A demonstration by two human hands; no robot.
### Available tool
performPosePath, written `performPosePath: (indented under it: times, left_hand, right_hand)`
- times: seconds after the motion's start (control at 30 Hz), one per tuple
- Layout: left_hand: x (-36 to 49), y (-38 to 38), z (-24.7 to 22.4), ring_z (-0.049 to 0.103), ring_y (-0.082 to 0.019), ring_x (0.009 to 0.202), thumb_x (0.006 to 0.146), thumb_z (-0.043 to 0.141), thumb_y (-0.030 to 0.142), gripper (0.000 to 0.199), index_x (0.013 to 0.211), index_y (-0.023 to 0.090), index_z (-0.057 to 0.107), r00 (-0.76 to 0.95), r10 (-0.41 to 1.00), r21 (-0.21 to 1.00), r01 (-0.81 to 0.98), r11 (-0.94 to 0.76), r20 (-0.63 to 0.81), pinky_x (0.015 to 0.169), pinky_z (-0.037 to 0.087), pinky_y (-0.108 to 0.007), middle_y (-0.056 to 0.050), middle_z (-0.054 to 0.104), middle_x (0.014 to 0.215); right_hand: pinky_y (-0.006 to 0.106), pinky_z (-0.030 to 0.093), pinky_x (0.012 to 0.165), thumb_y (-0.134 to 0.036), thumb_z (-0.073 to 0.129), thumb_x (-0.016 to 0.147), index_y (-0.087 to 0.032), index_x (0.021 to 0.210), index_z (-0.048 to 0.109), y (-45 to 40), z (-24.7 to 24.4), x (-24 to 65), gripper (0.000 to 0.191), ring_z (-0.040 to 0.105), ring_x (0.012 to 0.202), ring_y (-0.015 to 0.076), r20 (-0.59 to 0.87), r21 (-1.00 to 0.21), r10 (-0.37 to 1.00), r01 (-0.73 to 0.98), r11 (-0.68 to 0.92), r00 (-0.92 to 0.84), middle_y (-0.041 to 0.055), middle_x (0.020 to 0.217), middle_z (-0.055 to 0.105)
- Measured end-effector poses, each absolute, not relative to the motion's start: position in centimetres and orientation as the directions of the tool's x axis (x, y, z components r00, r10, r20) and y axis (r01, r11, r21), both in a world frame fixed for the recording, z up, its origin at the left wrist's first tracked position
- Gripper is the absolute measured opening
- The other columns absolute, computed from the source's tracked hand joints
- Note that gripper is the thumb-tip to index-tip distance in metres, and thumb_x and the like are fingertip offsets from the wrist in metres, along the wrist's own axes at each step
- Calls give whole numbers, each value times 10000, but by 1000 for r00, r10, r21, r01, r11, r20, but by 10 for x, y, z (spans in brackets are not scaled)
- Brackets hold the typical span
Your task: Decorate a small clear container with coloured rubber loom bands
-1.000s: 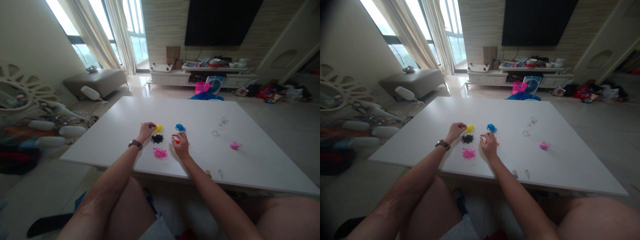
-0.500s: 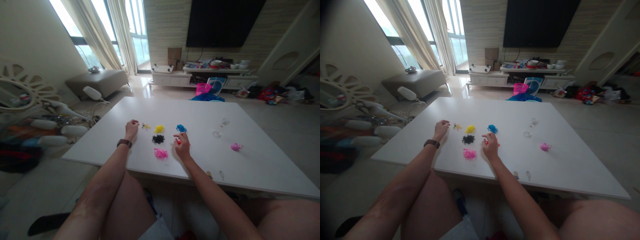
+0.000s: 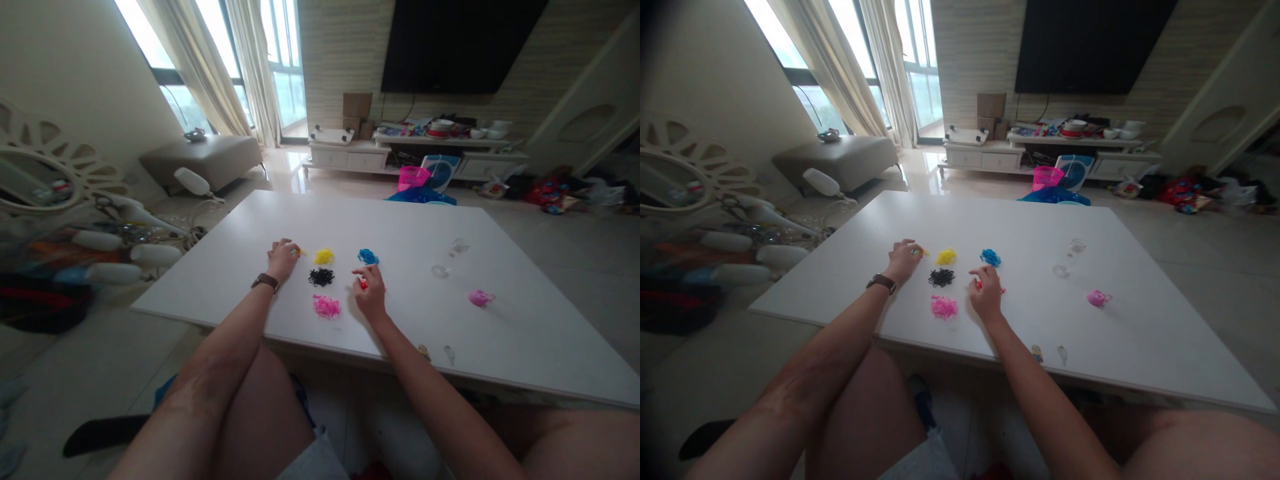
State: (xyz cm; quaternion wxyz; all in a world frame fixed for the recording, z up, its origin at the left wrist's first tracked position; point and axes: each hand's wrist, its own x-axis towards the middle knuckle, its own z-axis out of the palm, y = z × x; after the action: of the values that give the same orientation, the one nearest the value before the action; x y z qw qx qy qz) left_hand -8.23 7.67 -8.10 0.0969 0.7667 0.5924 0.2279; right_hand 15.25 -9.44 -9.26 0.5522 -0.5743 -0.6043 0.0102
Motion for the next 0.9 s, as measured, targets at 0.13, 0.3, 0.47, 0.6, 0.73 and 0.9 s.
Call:
performPosePath:
  times: [0.13, 0.3, 0.47, 0.6, 0.73, 0.9]
  left_hand:
    - [-82, 78, -81, 472, -308, 1173, 867, 592, 241, 137, 867, 230, 729, 196, 951, 437, 853, -286, 239, 951, 367, -457, -90, 636, 1203]
    - [-86, 81, -73, 514, -291, 1161, 848, 619, 222, 93, 848, 209, 711, 189, 937, 490, 812, -317, 294, 965, 369, -440, -85, 689, 1131]
    - [-91, 88, -67, 642, -220, 894, 843, 606, 202, 91, 848, 178, 694, 129, 940, 651, 691, -315, 317, 875, 453, -354, -79, 742, 922]
    - [-92, 90, -68, 652, -181, 790, 784, 653, 212, 77, 828, 159, 687, 66, 952, 793, 538, -286, 298, 773, 489, -303, -76, 745, 862]
    - [-84, 81, -64, 637, -158, 701, 735, 713, 290, 173, 815, 140, 685, 151, 968, 923, 304, -236, 198, 683, 496, -283, -83, 742, 820]
    - [-55, 49, -51, 621, -138, 668, 725, 751, 378, 270, 838, 137, 710, 393, 907, 963, 147, -227, 154, 644, 484, -267, -71, 737, 789]
  right_hand:
    - [365, 477, 849, -62, 491, 820, -198, 916, 672, -94, -92, 152, 246, 580, 926, 225, 657, -646, 705, 683, 342, 268, 65, 923, 566]
    - [365, 476, 843, -63, 495, 822, -199, 907, 671, -95, -90, 153, 238, 578, 917, 225, 651, -654, 708, 677, 338, 274, 64, 922, 562]
    - [360, 474, 830, -61, 498, 821, -203, 897, 667, -95, -91, 153, 233, 576, 912, 222, 645, -660, 714, 670, 340, 273, 60, 920, 558]
    - [359, 473, 820, -63, 500, 823, -205, 884, 661, -95, -92, 153, 224, 576, 905, 222, 647, -658, 714, 671, 343, 270, 58, 912, 558]
    - [364, 479, 828, -86, 509, 844, -214, 889, 656, -94, -93, 153, 200, 581, 921, 226, 648, -651, 717, 676, 346, 257, 59, 918, 565]
    - [387, 471, 847, -179, 581, 883, -223, 890, 639, -94, -91, 152, 74, 581, 905, 238, 659, -598, 729, 716, 359, 185, 45, 874, 628]
